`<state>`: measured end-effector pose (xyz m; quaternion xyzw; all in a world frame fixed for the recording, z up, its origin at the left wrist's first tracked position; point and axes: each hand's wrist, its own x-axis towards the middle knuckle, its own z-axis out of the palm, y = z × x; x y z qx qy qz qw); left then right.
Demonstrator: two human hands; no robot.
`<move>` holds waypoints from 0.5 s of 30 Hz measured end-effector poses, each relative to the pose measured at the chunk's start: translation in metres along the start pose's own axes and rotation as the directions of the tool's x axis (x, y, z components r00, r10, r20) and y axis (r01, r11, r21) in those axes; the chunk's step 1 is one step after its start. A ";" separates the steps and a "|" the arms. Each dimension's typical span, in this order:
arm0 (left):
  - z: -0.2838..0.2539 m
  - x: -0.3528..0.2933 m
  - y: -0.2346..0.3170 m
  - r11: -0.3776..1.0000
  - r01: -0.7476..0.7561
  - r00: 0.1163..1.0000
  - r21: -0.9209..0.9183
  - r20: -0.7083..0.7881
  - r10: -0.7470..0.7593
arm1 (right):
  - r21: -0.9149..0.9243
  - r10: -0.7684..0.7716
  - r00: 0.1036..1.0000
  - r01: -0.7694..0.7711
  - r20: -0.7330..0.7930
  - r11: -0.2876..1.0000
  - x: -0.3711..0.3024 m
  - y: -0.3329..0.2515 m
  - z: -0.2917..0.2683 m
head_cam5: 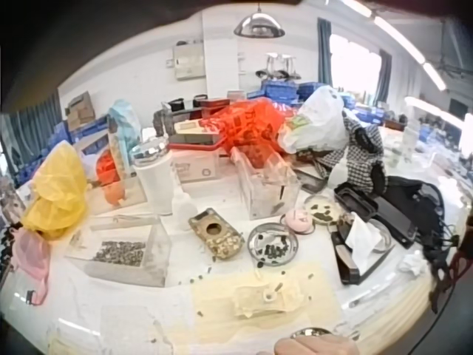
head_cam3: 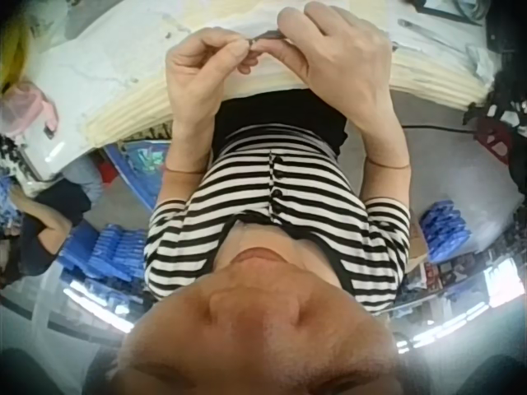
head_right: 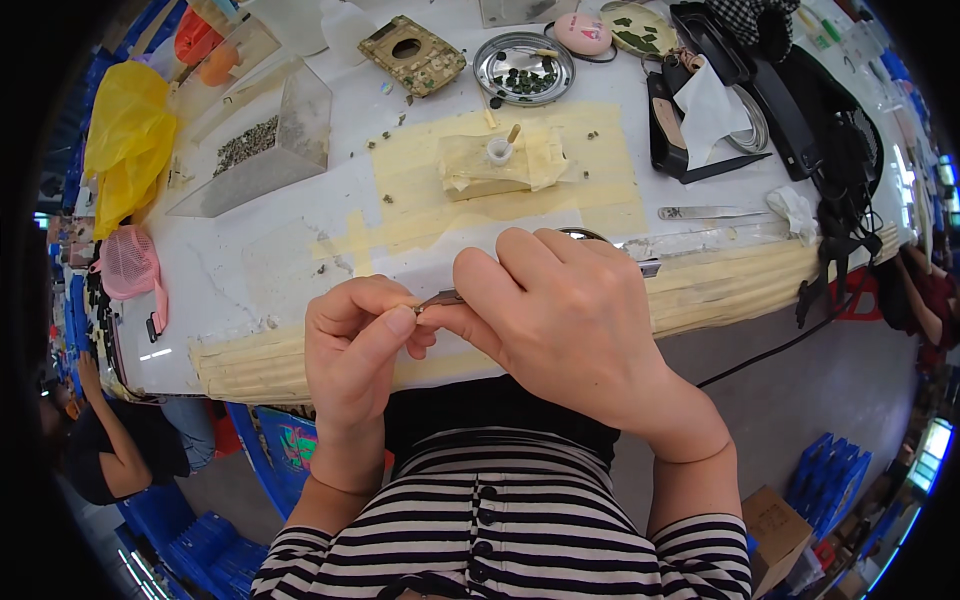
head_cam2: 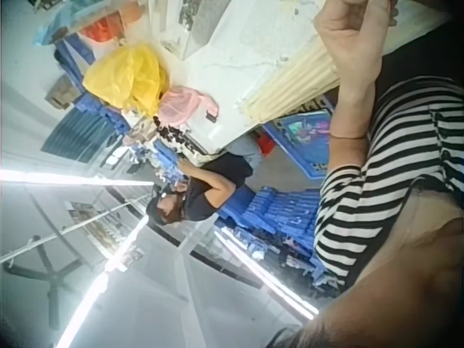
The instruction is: The recorder is assembling small toy components onto a circular metal base using tweezers at a factory workbench.
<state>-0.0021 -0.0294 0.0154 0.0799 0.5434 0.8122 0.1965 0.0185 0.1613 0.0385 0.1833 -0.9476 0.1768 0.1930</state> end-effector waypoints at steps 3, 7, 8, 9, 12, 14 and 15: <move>-0.004 0.000 -0.003 0.998 -0.016 0.999 -0.055 0.037 0.018 | -0.004 0.001 1.000 -0.001 0.004 1.000 0.000 0.000 0.000; -0.004 0.000 -0.003 0.998 -0.013 0.999 -0.053 0.035 0.015 | 0.004 0.025 1.000 -0.025 0.015 1.000 -0.001 -0.002 0.000; -0.004 0.000 -0.003 0.998 -0.012 0.999 -0.053 0.034 0.014 | 0.009 0.038 0.999 -0.038 0.020 0.999 -0.001 -0.003 0.000; -0.002 0.000 -0.002 1.000 -0.002 1.000 -0.027 0.014 0.002 | 0.011 0.040 0.999 -0.040 0.012 0.999 -0.001 -0.003 0.000; 0.000 0.000 -0.001 1.000 0.008 1.000 -0.003 -0.007 -0.008 | 0.016 0.043 0.999 -0.043 -0.006 0.999 -0.001 -0.003 0.001; -0.003 0.000 -0.003 0.998 -0.012 0.999 -0.064 0.033 0.014 | 0.019 0.040 0.999 -0.040 -0.012 0.999 -0.001 -0.003 0.002; -0.003 0.000 -0.003 0.998 -0.013 0.999 -0.068 0.032 0.015 | 0.011 0.026 1.000 -0.026 -0.013 1.000 0.000 -0.002 0.002</move>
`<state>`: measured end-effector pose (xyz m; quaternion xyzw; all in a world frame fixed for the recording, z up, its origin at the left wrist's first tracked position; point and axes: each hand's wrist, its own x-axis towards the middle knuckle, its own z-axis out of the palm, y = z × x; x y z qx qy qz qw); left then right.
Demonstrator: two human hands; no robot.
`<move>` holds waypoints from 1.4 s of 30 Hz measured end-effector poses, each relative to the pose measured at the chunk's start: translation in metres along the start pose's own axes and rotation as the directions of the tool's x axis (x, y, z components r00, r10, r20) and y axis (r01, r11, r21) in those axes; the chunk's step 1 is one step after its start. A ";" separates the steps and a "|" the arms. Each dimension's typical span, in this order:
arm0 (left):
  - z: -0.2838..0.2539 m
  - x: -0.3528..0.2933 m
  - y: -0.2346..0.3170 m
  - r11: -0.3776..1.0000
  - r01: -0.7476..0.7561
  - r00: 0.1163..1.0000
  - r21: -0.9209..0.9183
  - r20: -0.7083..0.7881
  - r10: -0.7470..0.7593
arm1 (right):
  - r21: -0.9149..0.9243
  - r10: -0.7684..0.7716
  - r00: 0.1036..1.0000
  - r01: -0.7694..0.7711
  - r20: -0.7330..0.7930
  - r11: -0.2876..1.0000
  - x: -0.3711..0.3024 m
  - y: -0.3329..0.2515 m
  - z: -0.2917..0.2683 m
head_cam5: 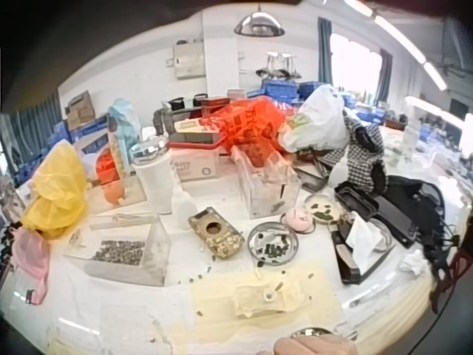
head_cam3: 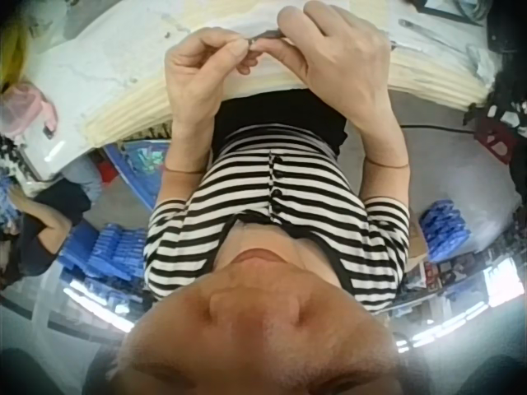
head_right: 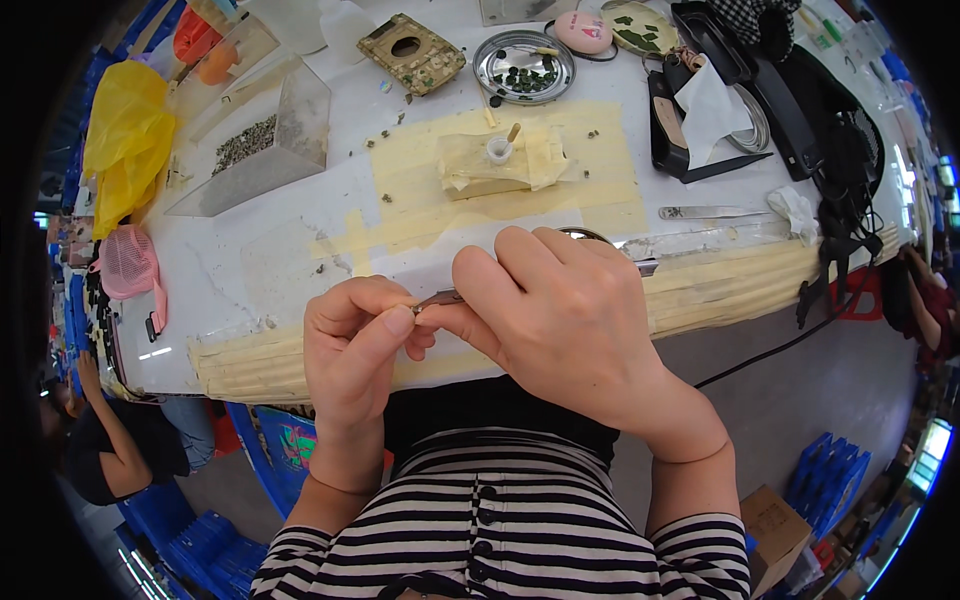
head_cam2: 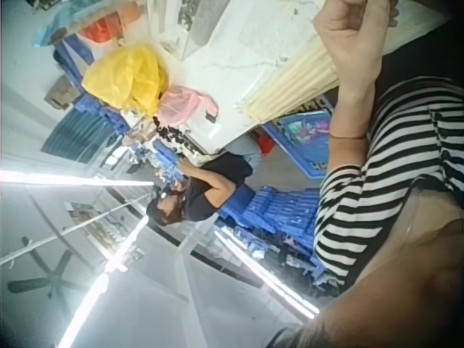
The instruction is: The recorder is assembling small toy components onto a circular metal base using tweezers at a factory workbench.
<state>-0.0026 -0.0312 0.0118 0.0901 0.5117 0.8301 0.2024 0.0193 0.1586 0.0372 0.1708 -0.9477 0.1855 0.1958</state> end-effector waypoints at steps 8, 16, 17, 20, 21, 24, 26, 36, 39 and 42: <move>0.000 -0.001 -0.001 1.000 0.000 1.000 0.024 0.000 0.000 | -0.003 -0.026 1.000 0.026 0.016 1.000 0.000 0.002 -0.001; 0.001 -0.001 0.000 1.000 0.007 1.000 -0.004 -0.006 -0.007 | -0.005 -0.024 1.000 0.024 -0.007 1.000 0.000 0.002 0.001; 0.001 -0.001 0.001 1.000 0.010 1.000 -0.008 -0.007 -0.010 | -0.007 -0.022 1.000 0.022 -0.011 1.000 0.000 0.002 0.001; -0.001 0.000 0.000 1.000 0.005 1.000 -0.005 0.003 -0.005 | 0.011 0.028 1.000 -0.028 -0.008 1.000 0.000 -0.002 0.001; -0.001 0.000 0.000 1.000 0.008 1.000 -0.005 0.003 -0.008 | 0.010 0.027 1.000 -0.027 -0.008 1.000 0.000 -0.001 0.001; -0.001 0.000 0.001 1.000 0.015 1.000 -0.007 0.002 -0.015 | 0.012 0.025 1.000 -0.024 -0.006 1.000 0.000 -0.001 0.002; -0.002 0.000 0.000 1.000 0.020 1.000 -0.007 0.001 -0.020 | 0.019 0.020 1.000 -0.020 -0.004 1.000 0.000 -0.001 0.002; -0.002 0.000 0.000 0.999 0.016 1.000 -0.030 -0.001 -0.016 | 0.016 0.024 0.999 -0.023 -0.023 1.000 0.001 -0.002 0.002; -0.001 -0.001 0.000 0.999 0.017 1.000 -0.034 -0.005 -0.017 | 0.007 0.019 1.000 -0.019 -0.016 1.000 0.001 -0.001 0.002; -0.001 -0.001 -0.001 0.999 0.015 1.000 -0.032 -0.011 -0.015 | 0.006 0.022 1.000 -0.022 -0.019 1.000 0.001 -0.002 0.002</move>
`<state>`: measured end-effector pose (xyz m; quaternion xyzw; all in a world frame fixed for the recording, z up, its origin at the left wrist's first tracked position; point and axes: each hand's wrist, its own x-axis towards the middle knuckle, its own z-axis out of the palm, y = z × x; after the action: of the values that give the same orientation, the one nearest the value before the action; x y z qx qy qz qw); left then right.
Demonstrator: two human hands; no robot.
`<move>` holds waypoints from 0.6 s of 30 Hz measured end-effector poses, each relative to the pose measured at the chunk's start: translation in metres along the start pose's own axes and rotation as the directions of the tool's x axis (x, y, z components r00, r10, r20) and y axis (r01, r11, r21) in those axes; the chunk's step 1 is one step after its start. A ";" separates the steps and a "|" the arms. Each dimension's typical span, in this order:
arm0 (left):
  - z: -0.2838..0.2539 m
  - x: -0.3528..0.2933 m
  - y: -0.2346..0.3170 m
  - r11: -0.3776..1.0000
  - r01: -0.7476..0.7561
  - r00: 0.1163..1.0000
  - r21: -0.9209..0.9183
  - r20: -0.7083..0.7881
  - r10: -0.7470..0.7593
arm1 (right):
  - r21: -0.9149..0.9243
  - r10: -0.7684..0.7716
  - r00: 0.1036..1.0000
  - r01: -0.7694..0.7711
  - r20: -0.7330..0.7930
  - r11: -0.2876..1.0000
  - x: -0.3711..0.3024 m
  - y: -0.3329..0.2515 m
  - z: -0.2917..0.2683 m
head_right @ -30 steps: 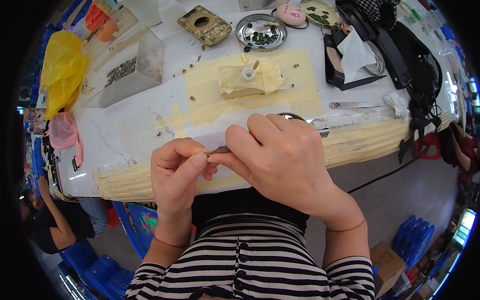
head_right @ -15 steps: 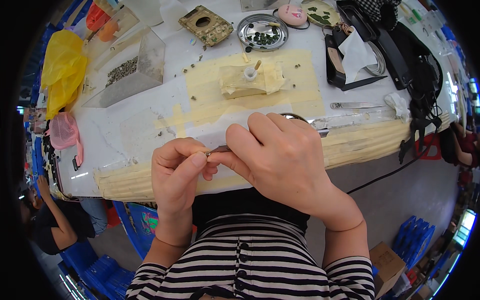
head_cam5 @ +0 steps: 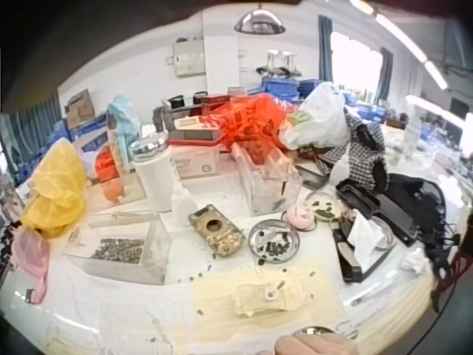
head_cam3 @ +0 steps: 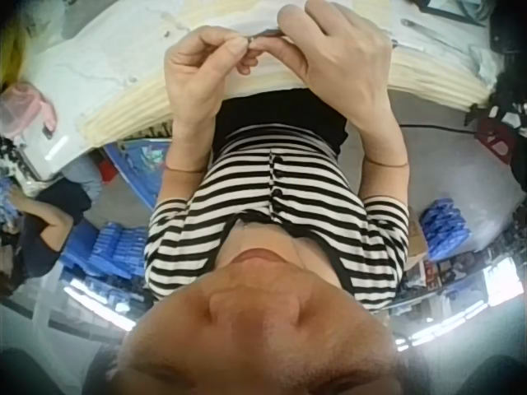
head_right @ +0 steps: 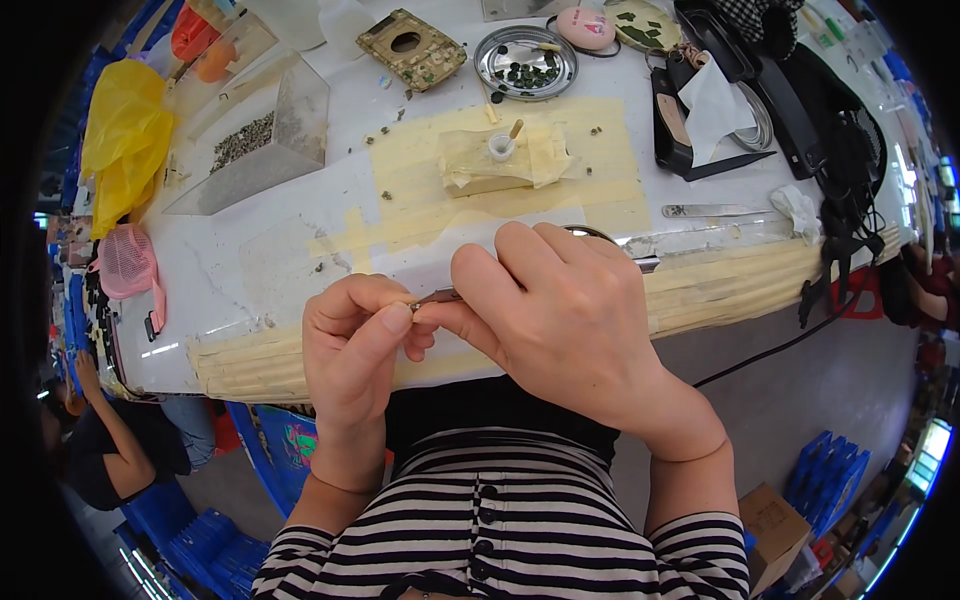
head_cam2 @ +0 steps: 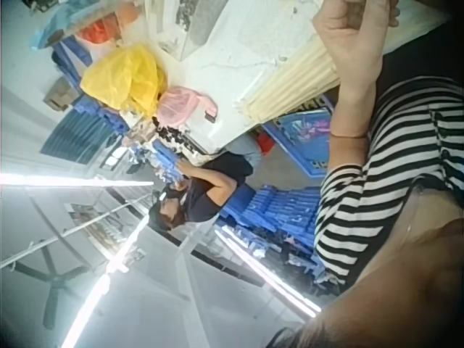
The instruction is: The recorder is assembling small toy components onto a circular metal base using tweezers at a factory workbench.
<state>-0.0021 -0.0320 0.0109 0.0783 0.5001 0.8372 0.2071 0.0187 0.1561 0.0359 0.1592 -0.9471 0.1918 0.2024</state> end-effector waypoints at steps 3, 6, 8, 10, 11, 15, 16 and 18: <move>0.001 0.000 0.000 1.000 -0.011 1.000 0.011 -0.006 0.011 | -0.008 -0.013 1.000 0.013 -0.001 1.000 0.000 0.001 0.000; 0.001 0.000 -0.001 0.999 -0.024 1.000 0.027 -0.004 0.024 | -0.027 -0.039 0.999 0.039 0.004 0.999 0.000 0.003 -0.001; 0.002 0.000 -0.002 0.999 -0.032 0.999 0.032 -0.006 0.032 | -0.024 -0.033 0.999 0.033 0.010 0.999 0.000 0.002 -0.001; 0.003 0.000 -0.002 0.999 -0.028 0.999 0.035 -0.018 0.028 | -0.026 -0.027 1.000 0.028 0.013 0.999 0.000 0.002 -0.001; 0.004 0.000 -0.002 0.999 -0.026 0.999 0.037 -0.025 0.026 | -0.027 -0.025 1.000 0.025 0.015 0.999 0.000 0.003 -0.001; 0.005 -0.001 0.000 0.999 -0.012 0.999 0.052 -0.038 0.014 | -0.015 -0.030 0.999 0.031 0.034 0.999 -0.001 0.004 -0.003; 0.005 -0.001 0.000 0.998 -0.010 0.999 0.056 -0.038 0.012 | -0.012 -0.030 0.999 0.031 0.038 0.999 -0.001 0.004 -0.003; 0.005 -0.001 0.000 0.998 -0.009 0.999 0.066 -0.034 0.011 | -0.006 -0.027 0.998 0.027 0.056 1.000 -0.001 0.004 -0.004</move>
<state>0.0008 -0.0287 0.0129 0.0731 0.5304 0.8226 0.1915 0.0195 0.1617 0.0374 0.1768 -0.9508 0.1813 0.1788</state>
